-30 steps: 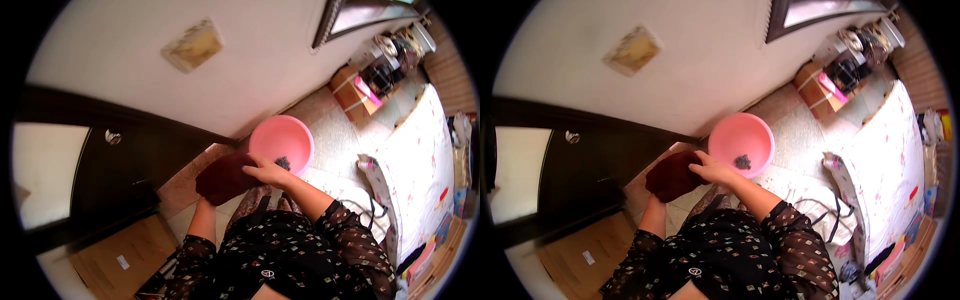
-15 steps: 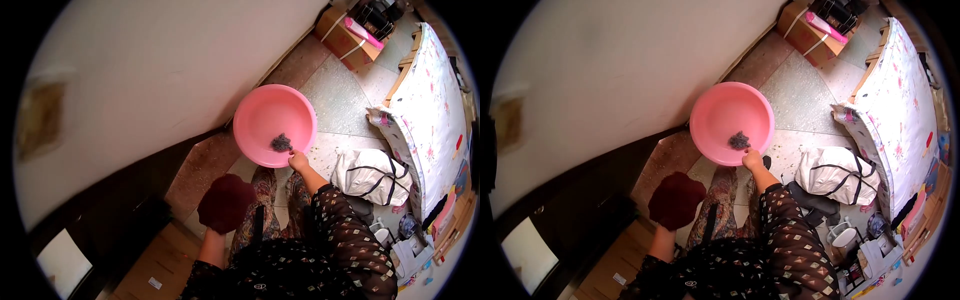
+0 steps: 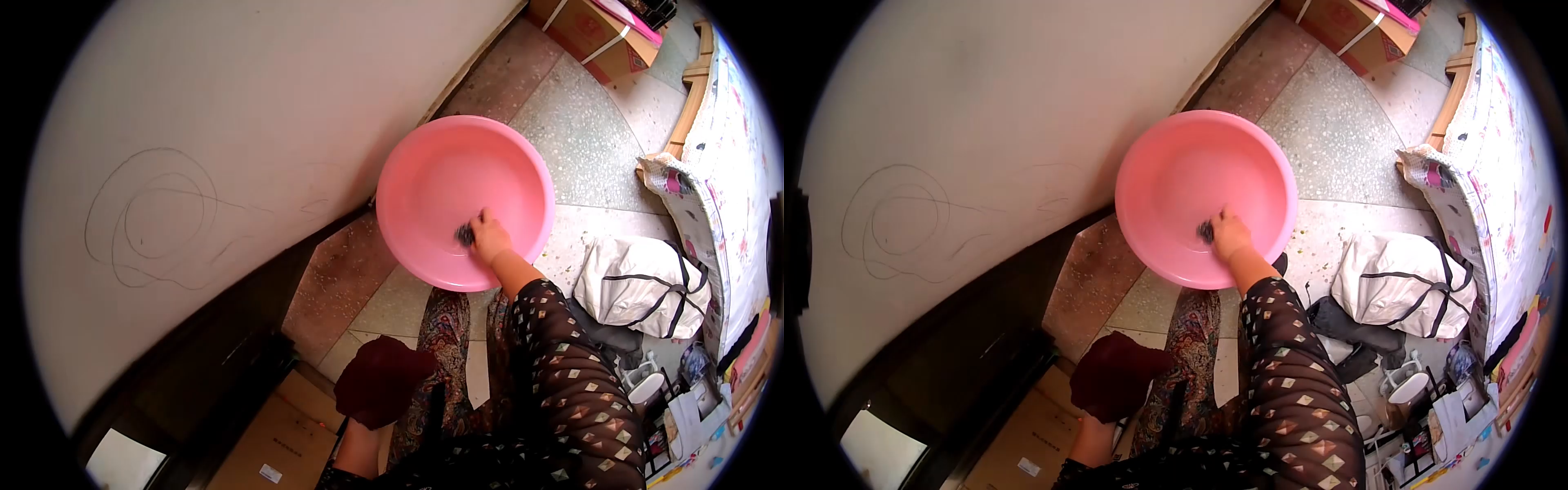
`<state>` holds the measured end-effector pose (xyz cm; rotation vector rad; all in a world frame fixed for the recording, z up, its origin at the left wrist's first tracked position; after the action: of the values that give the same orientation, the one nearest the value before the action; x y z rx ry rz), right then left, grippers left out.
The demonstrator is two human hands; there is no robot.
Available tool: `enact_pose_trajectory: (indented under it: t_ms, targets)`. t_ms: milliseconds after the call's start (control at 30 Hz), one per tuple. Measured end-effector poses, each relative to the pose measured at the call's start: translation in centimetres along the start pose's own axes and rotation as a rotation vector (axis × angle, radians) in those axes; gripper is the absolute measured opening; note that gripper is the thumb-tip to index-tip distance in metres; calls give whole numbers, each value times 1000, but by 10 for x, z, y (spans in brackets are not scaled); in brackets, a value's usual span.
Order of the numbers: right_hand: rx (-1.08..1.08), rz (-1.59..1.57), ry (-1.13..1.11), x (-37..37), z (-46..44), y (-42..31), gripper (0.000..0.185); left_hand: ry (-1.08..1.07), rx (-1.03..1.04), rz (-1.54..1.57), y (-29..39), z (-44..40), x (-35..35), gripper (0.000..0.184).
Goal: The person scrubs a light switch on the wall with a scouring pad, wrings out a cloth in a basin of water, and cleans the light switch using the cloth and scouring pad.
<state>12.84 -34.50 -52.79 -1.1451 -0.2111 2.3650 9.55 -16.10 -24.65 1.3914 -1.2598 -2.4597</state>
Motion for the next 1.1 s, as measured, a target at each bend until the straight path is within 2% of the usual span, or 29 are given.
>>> enact_pose_trajectory:
  t_ms: [33, 100, 133, 200, 233, 300, 333, 367, 433, 533, 667, 700, 800, 833, 900, 967, 1033, 1067, 1100]
  targets:
    - [-5, 4, 4, -3, -3, 0, 41, 17, 6, 16, -1, 0, -1, 11]
    - [420, -338, 198, -23, -4, 37, 44, 44, 16, 30, 2, -3, -6, 12]
    - [419, -337, 202, -26, -7, 39, 44, 56, 24, 28, 4, -3, -10, 12]
    - [497, -998, -44, -11, -7, 45, 37, 37, 44, -54, 8, -11, -18, 11]
    - [490, -988, -32, -34, 4, 39, 37, 22, 46, -105, 11, -14, -22, 11]
    - [384, -1502, -228, -66, 33, 4, 31, 1, 49, -215, 19, -19, -35, 10]
    - [361, -1645, -355, -67, 43, -1, 32, -9, 48, -266, 22, -22, -42, 10]
    - [348, -1631, -351, -78, 53, 2, 32, -18, 47, -315, 27, -25, -47, 10]
    - [359, -1844, -656, -87, 82, -11, 35, -37, 53, -398, 38, -31, -61, 9]
    - [300, -1896, -717, -127, 116, -31, 40, -74, 74, -521, 57, -46, -79, 9]
    - [195, -1966, -651, -176, 145, -52, 46, -110, 134, -618, 99, -66, -107, 8]
    - [165, -1967, -666, -175, 146, -50, 41, -89, 153, -615, 114, -66, -124, 9]
    - [109, -1747, -643, -207, 164, -65, 39, -15, 187, -625, 150, -62, -169, 10]
    - [102, -1649, -612, -217, 169, -72, 39, -52, 180, -637, 156, -59, -175, 9]
    - [55, -1400, -469, -230, 172, -75, 33, -54, 148, -656, 158, -53, -176, 8]
    - [-14, -1141, -353, -215, 149, -58, 35, 59, -35, -503, 131, -53, -169, 9]
    - [-29, -654, -62, -245, 164, -64, 36, -87, 3, -624, 143, -46, -172, 11]
    - [-54, -740, -55, -246, 165, -68, 38, -24, -37, -524, 140, -44, -174, 12]
    - [-34, -886, -142, -265, 187, -92, 38, 39, -73, -421, 140, -43, -177, 14]
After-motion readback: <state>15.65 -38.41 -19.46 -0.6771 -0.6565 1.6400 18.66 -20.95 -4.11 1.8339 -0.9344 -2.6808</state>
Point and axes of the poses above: each hand's wrist, its own z-axis away from the middle knuckle, its own x-axis out of the palm, y = z × x, the point moved 8 cm from there along -z, towards the middle knuckle, and after that the axes turned 5 degrees about x, right-handed, at the moved point
